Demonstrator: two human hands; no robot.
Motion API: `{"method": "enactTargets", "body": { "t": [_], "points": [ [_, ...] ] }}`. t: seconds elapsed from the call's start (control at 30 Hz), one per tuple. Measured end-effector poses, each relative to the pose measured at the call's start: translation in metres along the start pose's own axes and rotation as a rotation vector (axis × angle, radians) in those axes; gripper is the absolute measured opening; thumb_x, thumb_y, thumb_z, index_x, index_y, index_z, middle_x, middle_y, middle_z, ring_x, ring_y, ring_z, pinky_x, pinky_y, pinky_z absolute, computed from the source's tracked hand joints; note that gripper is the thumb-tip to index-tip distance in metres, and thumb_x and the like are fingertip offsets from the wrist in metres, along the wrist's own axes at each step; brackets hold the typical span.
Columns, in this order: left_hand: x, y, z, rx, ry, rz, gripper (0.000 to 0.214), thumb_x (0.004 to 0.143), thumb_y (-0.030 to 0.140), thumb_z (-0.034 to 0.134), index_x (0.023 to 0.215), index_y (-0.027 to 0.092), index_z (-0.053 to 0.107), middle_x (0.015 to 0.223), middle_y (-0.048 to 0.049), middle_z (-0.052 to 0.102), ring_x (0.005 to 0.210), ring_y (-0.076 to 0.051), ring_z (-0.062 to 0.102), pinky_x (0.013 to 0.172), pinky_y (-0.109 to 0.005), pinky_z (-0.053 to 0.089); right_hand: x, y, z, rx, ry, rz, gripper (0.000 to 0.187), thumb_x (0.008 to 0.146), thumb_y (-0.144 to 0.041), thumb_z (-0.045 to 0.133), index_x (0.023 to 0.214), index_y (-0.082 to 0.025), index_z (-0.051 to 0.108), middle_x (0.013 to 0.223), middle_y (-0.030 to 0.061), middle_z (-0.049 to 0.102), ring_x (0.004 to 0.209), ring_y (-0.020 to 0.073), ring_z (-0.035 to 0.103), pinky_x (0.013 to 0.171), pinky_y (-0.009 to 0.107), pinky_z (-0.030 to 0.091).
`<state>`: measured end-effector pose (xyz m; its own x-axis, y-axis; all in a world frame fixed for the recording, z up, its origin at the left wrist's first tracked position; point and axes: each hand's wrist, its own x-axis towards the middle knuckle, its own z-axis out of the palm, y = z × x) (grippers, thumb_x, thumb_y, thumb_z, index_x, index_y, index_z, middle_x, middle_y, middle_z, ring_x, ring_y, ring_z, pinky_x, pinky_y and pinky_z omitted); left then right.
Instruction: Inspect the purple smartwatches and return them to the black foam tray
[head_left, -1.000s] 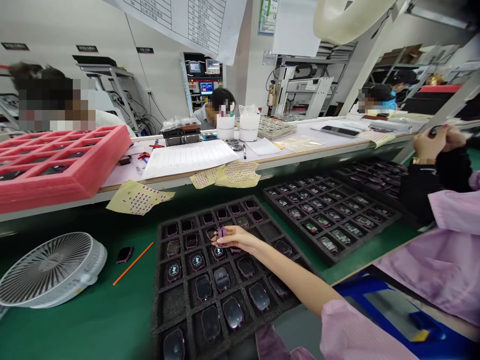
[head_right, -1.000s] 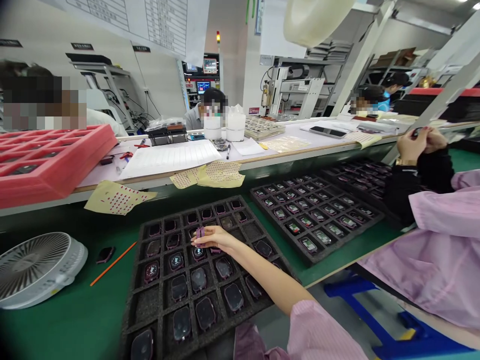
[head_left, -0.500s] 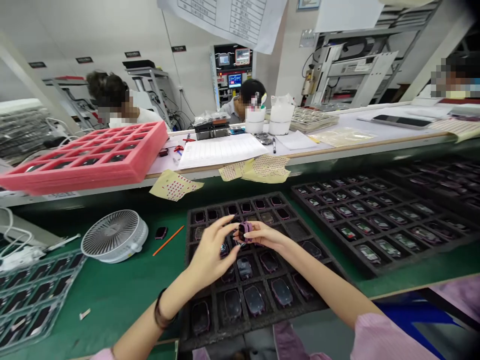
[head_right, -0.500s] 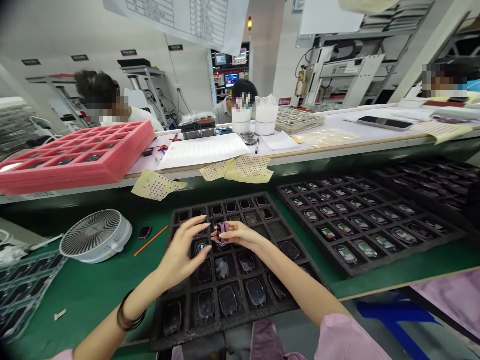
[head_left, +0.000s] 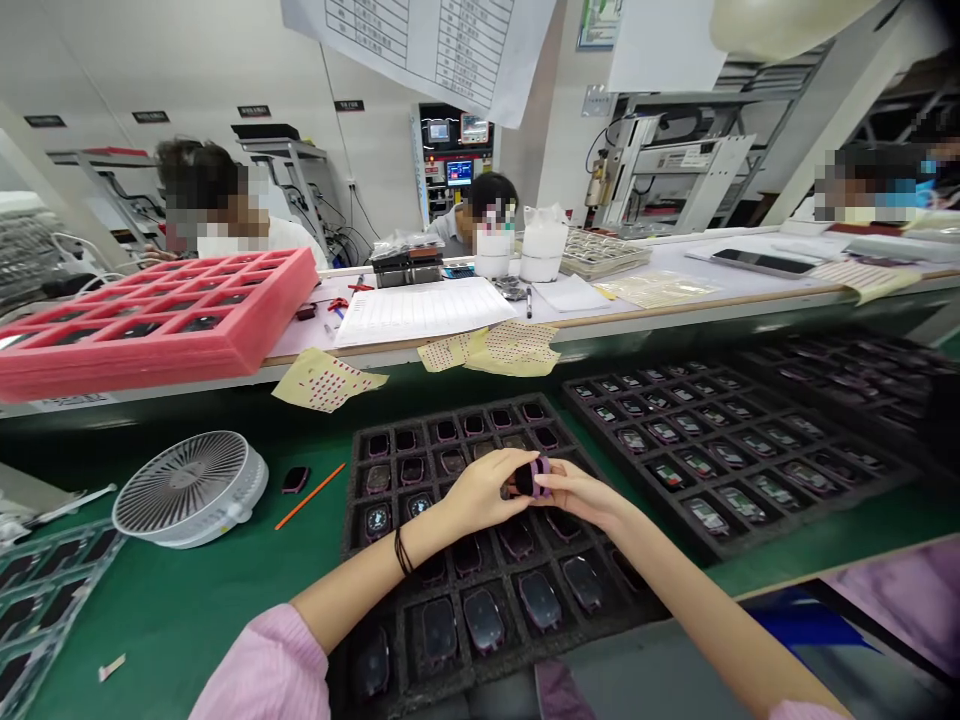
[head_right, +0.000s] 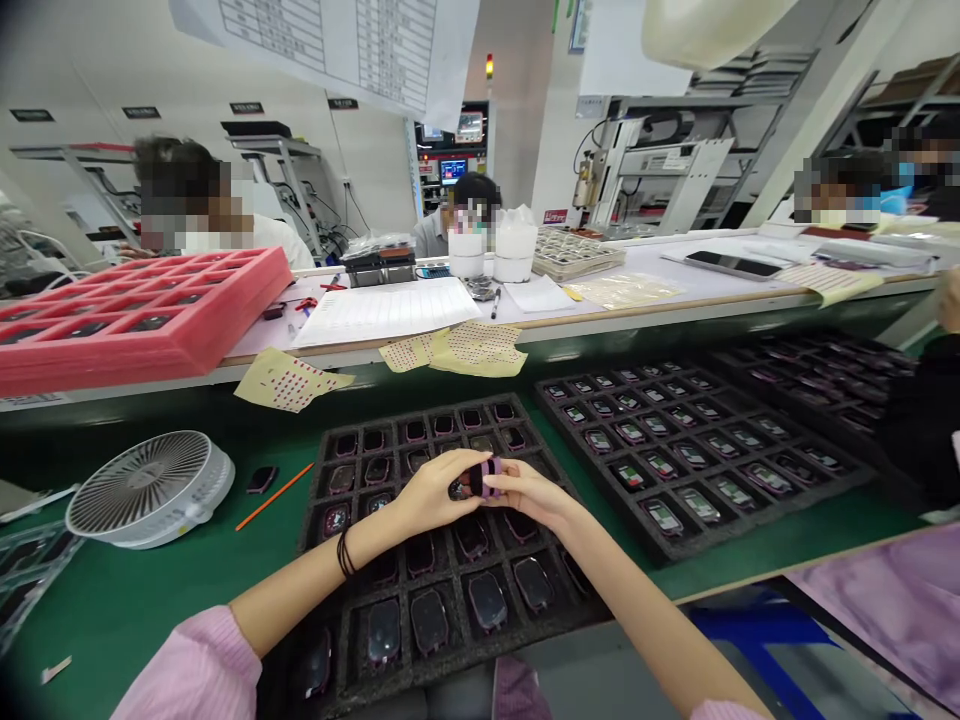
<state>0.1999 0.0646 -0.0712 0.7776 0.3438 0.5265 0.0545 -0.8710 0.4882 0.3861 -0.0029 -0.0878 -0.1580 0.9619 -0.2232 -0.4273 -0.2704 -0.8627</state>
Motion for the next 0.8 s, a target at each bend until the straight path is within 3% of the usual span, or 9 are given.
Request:
{"method": "enactTargets", "body": {
  "t": [0.13, 0.23, 0.33, 0.47, 0.57, 0.67, 0.73, 0.8],
  "points": [
    [0.022, -0.008, 0.021, 0.041, -0.009, -0.097, 0.053, 0.078, 0.027, 0.067, 0.127, 0.017, 0.051, 0.119, -0.0104, 0.062, 0.108, -0.022, 0.06, 0.096, -0.035, 0.049, -0.008, -0.005, -0.038, -0.225, 0.186, -0.124, 0.047, 0.076, -0.055, 0.067, 0.102, -0.015, 0.067, 0.09, 0.0094, 0.071, 0.082, 0.0217, 0.069, 0.083, 0.04, 0.055],
    [0.031, -0.016, 0.04, 0.205, -0.145, -0.165, 0.057, 0.081, 0.038, 0.066, 0.131, 0.016, 0.049, 0.114, -0.0113, 0.063, 0.104, -0.025, 0.059, 0.093, -0.039, 0.048, -0.004, -0.003, -0.06, -0.653, 0.405, -0.257, 0.059, 0.081, -0.07, 0.046, 0.088, -0.015, 0.067, 0.078, 0.0098, 0.068, 0.075, 0.0249, 0.068, 0.072, 0.041, 0.056],
    [0.031, -0.021, 0.057, 0.378, -0.289, -0.148, 0.051, 0.089, 0.045, 0.055, 0.131, 0.017, 0.049, 0.11, -0.0104, 0.063, 0.103, -0.027, 0.057, 0.087, -0.041, 0.046, 0.002, 0.005, -0.069, -0.874, 0.499, -0.352, 0.054, 0.079, -0.068, 0.048, 0.078, -0.018, 0.067, 0.079, 0.0088, 0.065, 0.084, 0.0268, 0.064, 0.076, 0.041, 0.053],
    [0.02, -0.016, 0.058, 0.465, -0.359, -0.086, 0.039, 0.097, 0.04, 0.04, 0.126, 0.019, 0.053, 0.115, -0.0097, 0.061, 0.105, -0.024, 0.055, 0.086, -0.039, 0.042, 0.004, 0.017, -0.072, -1.108, 0.505, -0.43, 0.045, 0.086, -0.053, 0.047, 0.102, -0.018, 0.067, 0.089, 0.0111, 0.065, 0.094, 0.0287, 0.06, 0.089, 0.047, 0.047],
    [0.001, -0.011, 0.03, 0.455, -0.299, -0.09, 0.038, 0.098, 0.039, 0.038, 0.126, 0.018, 0.053, 0.124, -0.0097, 0.058, 0.112, -0.023, 0.052, 0.089, -0.038, 0.041, -0.002, 0.022, -0.074, -1.421, 0.531, -0.487, 0.047, 0.092, -0.047, 0.038, 0.106, -0.014, 0.068, 0.093, 0.0167, 0.063, 0.097, 0.0334, 0.057, 0.087, 0.053, 0.047],
    [-0.029, -0.016, -0.019, 0.478, -0.214, -0.212, 0.032, 0.098, 0.031, 0.036, 0.121, 0.019, 0.056, 0.124, -0.0091, 0.058, 0.114, -0.022, 0.052, 0.092, -0.038, 0.042, -0.008, 0.022, -0.066, -1.651, 0.556, -0.547, 0.05, 0.096, -0.045, 0.031, 0.12, -0.015, 0.062, 0.118, 0.0206, 0.057, 0.113, 0.0361, 0.052, 0.089, 0.055, 0.046],
    [-0.053, -0.028, -0.056, 0.529, -0.193, -0.377, 0.03, 0.097, 0.023, 0.036, 0.116, 0.019, 0.059, 0.122, -0.0093, 0.06, 0.111, -0.023, 0.054, 0.092, -0.04, 0.043, -0.01, 0.022, -0.053, -1.66, 0.457, -0.588, 0.051, 0.097, -0.045, 0.028, 0.136, -0.019, 0.049, 0.14, 0.0173, 0.045, 0.129, 0.0336, 0.042, 0.102, 0.055, 0.039],
    [-0.075, -0.046, -0.088, 0.559, -0.2, -0.581, 0.03, 0.093, 0.015, 0.037, 0.111, 0.018, 0.062, 0.118, -0.0085, 0.061, 0.109, -0.023, 0.055, 0.092, -0.04, 0.044, -0.008, 0.024, -0.037, -1.638, 0.276, -0.6, 0.052, 0.098, -0.044, 0.027, 0.147, -0.024, 0.034, 0.152, 0.0097, 0.031, 0.14, 0.0284, 0.029, 0.113, 0.054, 0.025]
  ]
}}
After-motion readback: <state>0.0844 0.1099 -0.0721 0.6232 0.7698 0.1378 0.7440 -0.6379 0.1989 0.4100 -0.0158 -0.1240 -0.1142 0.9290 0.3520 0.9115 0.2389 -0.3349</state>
